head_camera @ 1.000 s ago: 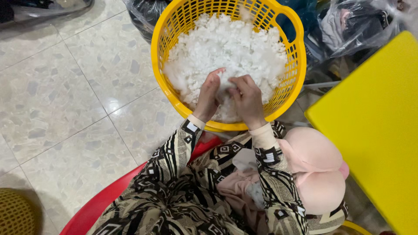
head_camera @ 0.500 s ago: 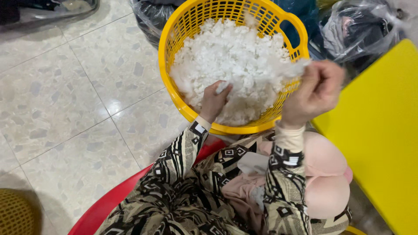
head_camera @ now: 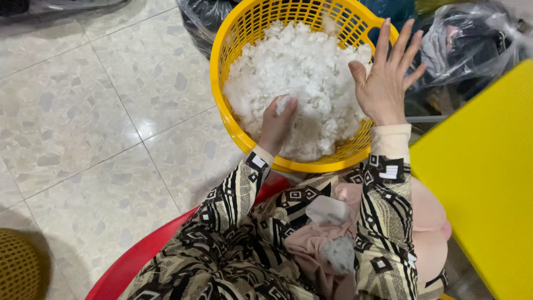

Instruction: The person repeatedly scoops white polyester fiberfill from a yellow basket and stuffs it into a pink plush toy held in their lap. They periodically press and adjust the toy to distribute the filling. A second polka-dotted plush toy sits nearby in another basket.

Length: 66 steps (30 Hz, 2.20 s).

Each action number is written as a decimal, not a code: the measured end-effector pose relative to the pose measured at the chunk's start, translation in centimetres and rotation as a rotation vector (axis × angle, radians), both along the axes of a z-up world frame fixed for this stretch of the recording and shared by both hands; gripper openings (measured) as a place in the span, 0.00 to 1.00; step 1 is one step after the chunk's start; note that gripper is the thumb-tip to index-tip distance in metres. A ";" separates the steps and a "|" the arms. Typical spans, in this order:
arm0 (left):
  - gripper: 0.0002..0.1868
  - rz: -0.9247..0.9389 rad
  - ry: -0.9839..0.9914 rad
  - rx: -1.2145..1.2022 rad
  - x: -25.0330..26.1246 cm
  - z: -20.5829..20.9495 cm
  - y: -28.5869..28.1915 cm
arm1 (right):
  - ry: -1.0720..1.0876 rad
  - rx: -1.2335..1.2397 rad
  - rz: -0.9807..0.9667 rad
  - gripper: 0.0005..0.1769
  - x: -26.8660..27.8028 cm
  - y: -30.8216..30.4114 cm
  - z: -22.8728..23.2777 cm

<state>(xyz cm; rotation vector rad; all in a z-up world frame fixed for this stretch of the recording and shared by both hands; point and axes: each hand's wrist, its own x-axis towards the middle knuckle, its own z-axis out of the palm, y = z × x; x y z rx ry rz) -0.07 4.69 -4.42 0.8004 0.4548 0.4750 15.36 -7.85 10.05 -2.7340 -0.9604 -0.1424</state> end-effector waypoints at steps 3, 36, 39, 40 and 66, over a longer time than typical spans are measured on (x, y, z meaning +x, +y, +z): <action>0.26 -0.123 -0.168 -0.211 -0.6 0.9 0.4 | 0.211 0.226 0.211 0.49 -2.3 -0.1 -2.5; 0.35 0.013 0.679 1.701 2.1 7.8 10.9 | 0.680 0.872 -0.070 0.06 -7.8 -2.7 -17.1; 0.50 -0.256 0.926 1.792 2.4 4.6 10.6 | 0.696 0.903 -0.038 0.05 -7.9 -2.7 -16.9; 0.52 -0.303 0.958 1.796 2.5 3.9 10.5 | 0.696 0.902 -0.039 0.05 -7.9 -2.7 -16.8; 0.09 0.017 0.062 1.241 -0.4 4.2 -0.8 | 0.375 0.891 0.003 0.13 -11.2 -1.1 -13.1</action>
